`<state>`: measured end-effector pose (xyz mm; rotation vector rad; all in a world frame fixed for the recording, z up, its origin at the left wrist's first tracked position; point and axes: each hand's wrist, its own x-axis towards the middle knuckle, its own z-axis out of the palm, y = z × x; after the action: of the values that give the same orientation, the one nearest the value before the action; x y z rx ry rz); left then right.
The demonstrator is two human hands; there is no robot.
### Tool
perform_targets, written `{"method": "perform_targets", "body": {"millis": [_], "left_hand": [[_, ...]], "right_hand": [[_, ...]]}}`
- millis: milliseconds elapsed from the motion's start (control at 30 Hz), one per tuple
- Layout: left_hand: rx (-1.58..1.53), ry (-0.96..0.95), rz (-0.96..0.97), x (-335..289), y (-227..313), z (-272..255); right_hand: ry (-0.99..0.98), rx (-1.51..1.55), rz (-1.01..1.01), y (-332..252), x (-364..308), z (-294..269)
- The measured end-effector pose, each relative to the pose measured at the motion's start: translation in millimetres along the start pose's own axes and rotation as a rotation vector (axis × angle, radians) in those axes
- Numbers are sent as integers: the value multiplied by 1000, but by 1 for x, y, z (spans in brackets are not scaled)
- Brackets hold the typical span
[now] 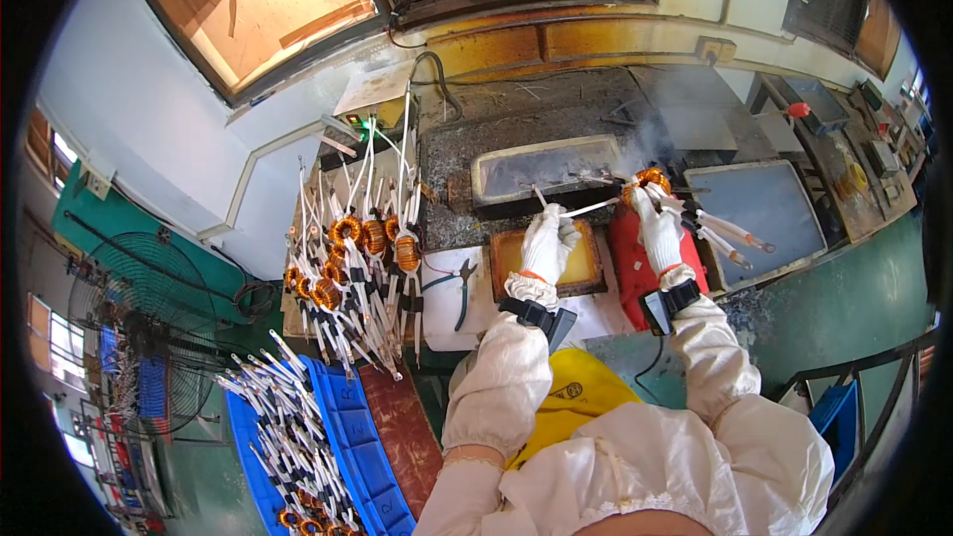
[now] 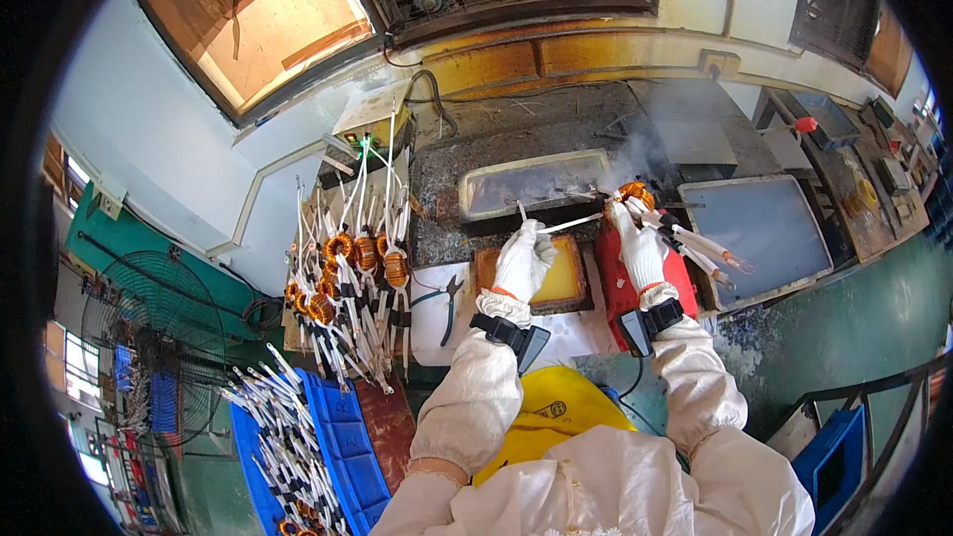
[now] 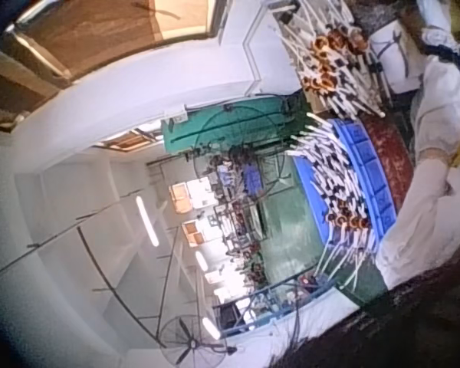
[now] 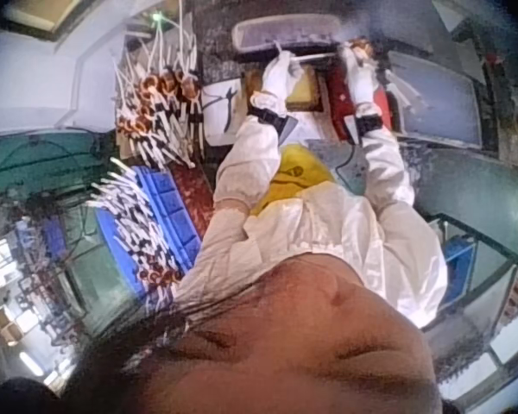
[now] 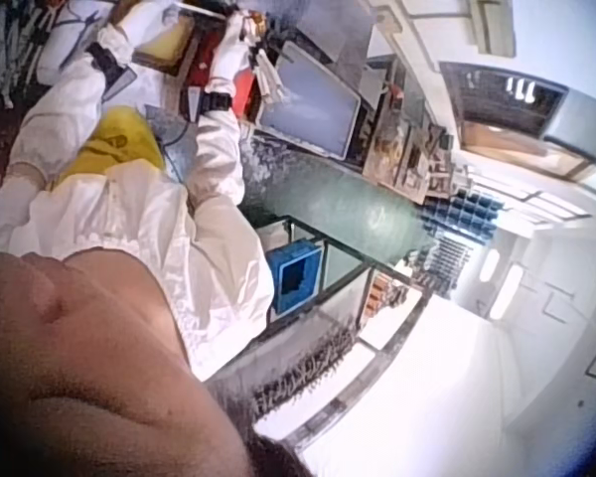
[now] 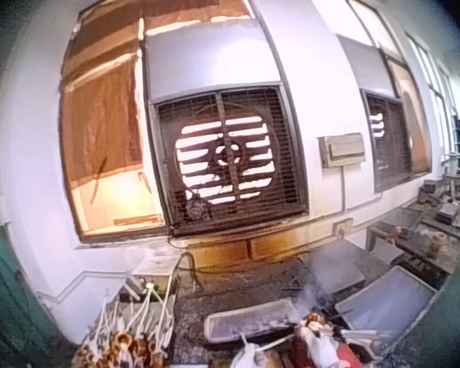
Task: Soldering electrical wires onto copper coils at an industrial workstation.
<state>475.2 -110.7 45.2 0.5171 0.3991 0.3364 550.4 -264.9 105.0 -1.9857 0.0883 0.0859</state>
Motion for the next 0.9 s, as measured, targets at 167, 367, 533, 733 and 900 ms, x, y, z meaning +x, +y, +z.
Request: {"method": "perform_targets", "body": {"millis": [167, 367, 533, 733, 900], "left_hand": [[22, 14, -4, -5, 3, 1], [16, 31, -8, -17, 2, 15], [40, -29, -6, -24, 3, 13], [87, -11, -31, -42, 1, 29], [131, -204, 24, -54, 8, 60]], "right_hand": [[-35, 65, 9, -8, -10, -5], [-1, 157, -102, 3, -9, -10], [0, 94, -3, -10, -21, -22], [32, 253, -182, 6, -29, -37], [-54, 921, -59, 6, -43, -51]]}}
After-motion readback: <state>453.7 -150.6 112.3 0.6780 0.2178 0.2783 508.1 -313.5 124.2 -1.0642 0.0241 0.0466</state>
